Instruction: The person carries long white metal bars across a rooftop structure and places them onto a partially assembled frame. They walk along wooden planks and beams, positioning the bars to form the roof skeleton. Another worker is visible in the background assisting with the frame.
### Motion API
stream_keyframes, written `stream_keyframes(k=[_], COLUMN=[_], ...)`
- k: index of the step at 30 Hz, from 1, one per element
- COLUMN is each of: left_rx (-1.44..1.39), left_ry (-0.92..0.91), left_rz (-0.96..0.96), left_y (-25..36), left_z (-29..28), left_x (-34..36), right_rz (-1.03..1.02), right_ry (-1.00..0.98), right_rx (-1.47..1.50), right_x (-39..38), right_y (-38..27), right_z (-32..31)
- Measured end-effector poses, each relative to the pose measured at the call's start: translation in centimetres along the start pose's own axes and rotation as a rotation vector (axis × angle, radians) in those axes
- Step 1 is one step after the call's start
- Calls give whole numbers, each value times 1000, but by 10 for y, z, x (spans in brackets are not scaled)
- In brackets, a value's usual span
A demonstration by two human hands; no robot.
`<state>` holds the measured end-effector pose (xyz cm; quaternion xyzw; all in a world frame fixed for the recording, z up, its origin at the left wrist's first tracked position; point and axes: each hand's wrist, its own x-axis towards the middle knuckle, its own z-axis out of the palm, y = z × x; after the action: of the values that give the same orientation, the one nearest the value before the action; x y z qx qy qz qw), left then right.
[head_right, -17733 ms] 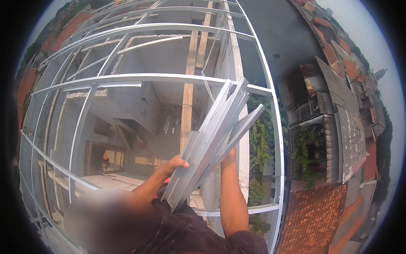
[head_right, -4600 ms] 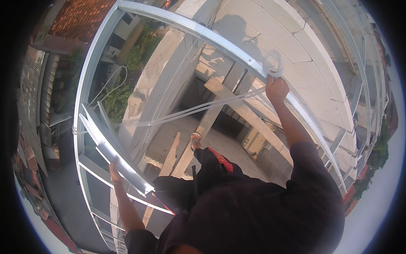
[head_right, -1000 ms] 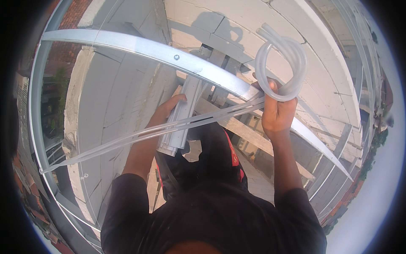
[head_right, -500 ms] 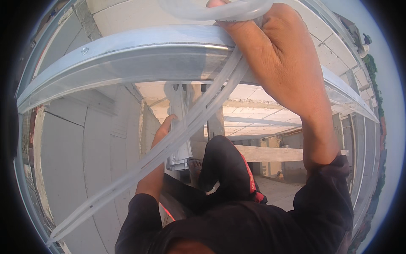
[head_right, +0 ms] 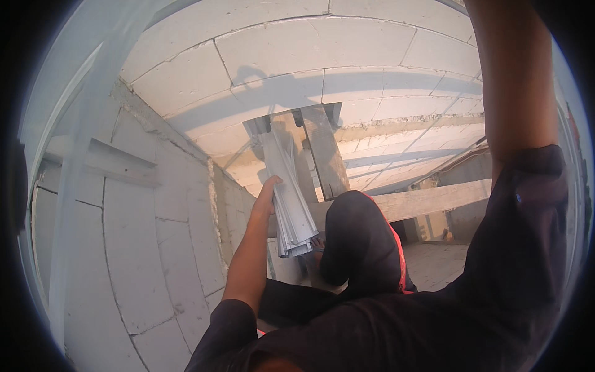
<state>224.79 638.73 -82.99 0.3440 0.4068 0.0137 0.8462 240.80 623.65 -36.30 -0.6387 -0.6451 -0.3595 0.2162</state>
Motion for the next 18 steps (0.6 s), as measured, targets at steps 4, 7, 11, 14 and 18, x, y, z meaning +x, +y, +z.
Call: stream_keyframes(k=[4,7,11,14,18], left_rx=[-66,-116,-184,-184,-185], left_ry=[41,28,98,111,168], left_rz=[45,26,76,158,160], left_y=[7,0,-23,-25,-42], left_z=[8,20,10,11,10], left_x=[26,61,106,110,120], right_rz=[145,353,590,635,614], right_ry=[-162,-434,-832,-1022,-1162], right_rx=[169,312,491,527,544], right_x=[-120,-242,-390,-460,-508], right_y=[-51,-103,-202,-262,-293], right_z=[66,124,197,228,251])
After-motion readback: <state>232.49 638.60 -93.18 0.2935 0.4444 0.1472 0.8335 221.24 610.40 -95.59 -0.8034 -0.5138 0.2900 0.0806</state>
